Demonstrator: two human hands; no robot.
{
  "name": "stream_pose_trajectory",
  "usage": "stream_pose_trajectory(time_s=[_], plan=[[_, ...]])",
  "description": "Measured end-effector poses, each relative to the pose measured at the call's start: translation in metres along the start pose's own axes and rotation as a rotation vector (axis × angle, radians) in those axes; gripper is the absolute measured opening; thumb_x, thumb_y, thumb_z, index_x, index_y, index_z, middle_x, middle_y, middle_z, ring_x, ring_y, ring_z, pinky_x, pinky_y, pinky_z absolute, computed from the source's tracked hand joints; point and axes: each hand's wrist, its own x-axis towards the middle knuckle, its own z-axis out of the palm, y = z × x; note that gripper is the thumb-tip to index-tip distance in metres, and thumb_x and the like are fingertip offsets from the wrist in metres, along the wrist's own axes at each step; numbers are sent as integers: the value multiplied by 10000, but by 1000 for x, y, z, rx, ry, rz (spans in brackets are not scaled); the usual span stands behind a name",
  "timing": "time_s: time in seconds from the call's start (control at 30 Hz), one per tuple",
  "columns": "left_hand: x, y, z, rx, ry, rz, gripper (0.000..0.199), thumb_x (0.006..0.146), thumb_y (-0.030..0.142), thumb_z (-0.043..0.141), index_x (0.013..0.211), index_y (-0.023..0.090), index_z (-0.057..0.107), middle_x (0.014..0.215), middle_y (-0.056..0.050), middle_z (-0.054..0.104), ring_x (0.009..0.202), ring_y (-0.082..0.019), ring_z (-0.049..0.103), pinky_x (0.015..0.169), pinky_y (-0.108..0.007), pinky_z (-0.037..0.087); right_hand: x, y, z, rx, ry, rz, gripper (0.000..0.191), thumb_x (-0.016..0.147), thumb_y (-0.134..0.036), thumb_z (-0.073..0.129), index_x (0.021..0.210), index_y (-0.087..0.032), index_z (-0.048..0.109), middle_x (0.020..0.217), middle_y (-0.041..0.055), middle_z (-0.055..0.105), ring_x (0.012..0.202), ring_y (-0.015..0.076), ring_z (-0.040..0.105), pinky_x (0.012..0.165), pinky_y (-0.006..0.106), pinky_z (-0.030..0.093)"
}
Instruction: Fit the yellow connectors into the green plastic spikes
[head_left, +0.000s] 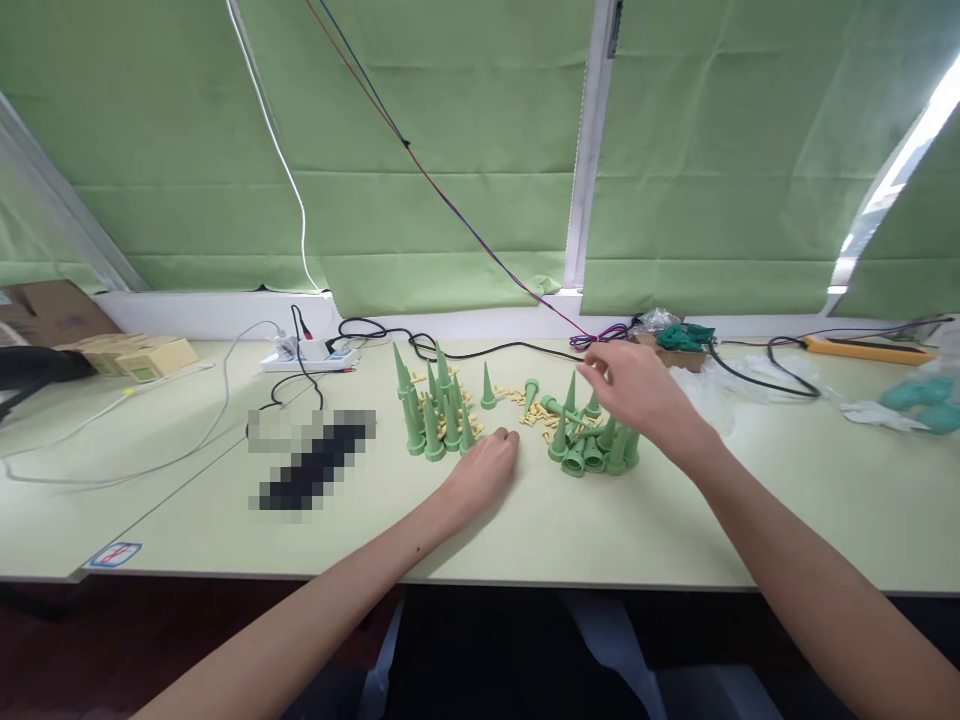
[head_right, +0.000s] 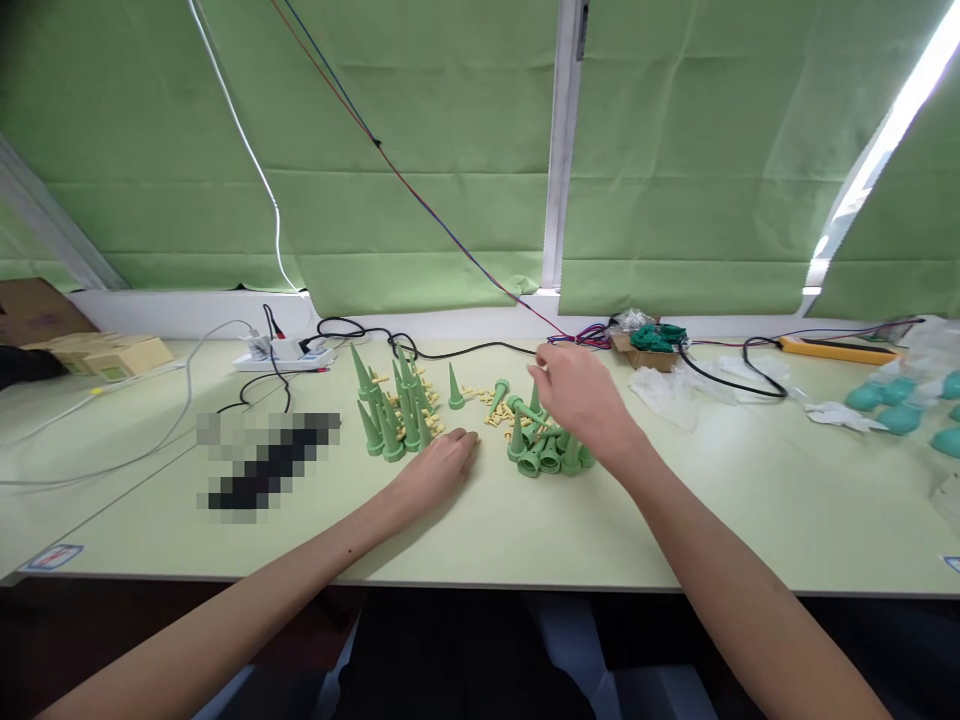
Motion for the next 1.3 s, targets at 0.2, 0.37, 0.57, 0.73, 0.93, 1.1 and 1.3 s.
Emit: stream_pose_trajectory(time_s=[0.2, 0.37, 0.57, 0.73, 0.93, 1.1, 1.3], plan=[[29, 9, 9, 17, -11, 34, 313, 744, -95, 367, 863, 145, 529, 879, -87, 550, 633, -157, 543, 518, -266, 333, -8, 64, 17, 46, 5, 220, 230, 934, -283, 459, 851, -178, 646, 845, 87, 705, 764, 219, 632, 714, 307, 417], [32, 12, 12, -147, 56, 39, 217, 815, 24, 404, 910, 165, 539, 908, -86, 555, 682, -174, 559, 519, -274, 359, -23, 96, 29, 275, -327, 467, 263, 939, -185, 366, 871, -157, 619, 880, 113, 690, 587, 155, 660, 597, 269, 474], [22, 19, 13, -394, 196, 6, 268, 813, 137, 493, 1067, 167, 575, 1063, -109, 569, 777, -177, 573, 606, -296, 437, -48, 111, 29, 612, -584, 531, 240, 835, -69, 465, 1006, -183, 589, 1066, 132, 650, 655, 131, 686, 633, 245, 544], [23, 25, 12, -544, 203, 22, 312, 809, 232, 548, 1114, 186, 594, 955, -58, 587, 731, -155, 538, 658, -300, 434, -54, 108, 29, 677, -719, 326, 265, 728, -194, 659, 990, -184, 615, 1111, 113, 641, 773, 169, 670, 733, 274, 546], [31, 21, 14, -592, 195, 63, 153, 846, 314, 548, 877, 183, 620, 770, -16, 519, 685, -144, 486, 614, -275, 376, -46, 94, 44, 637, -704, 169, 313, 698, -237, 661, 1002, -166, 635, 1040, 91, 657, 800, 191, 641, 728, 290, 510], [31, 12, 13, -548, 210, 38, 152, 841, 315, 564, 768, 183, 549, 746, -5, 501, 663, -137, 465, 605, -272, 346, -37, 76, 54, 559, -691, 96, 242, 703, -246, 643, 934, -173, 639, 940, 61, 671, 767, 191, 626, 681, 278, 483], [28, 4, 10, -463, 226, -6, 258, 838, 302, 556, 664, 182, 408, 719, -3, 476, 646, -137, 448, 601, -277, 332, -25, 51, 64, 426, -642, 65, 171, 653, -154, 622, 821, -168, 591, 793, 41, 646, 713, 185, 593, 598, 257, 442]])
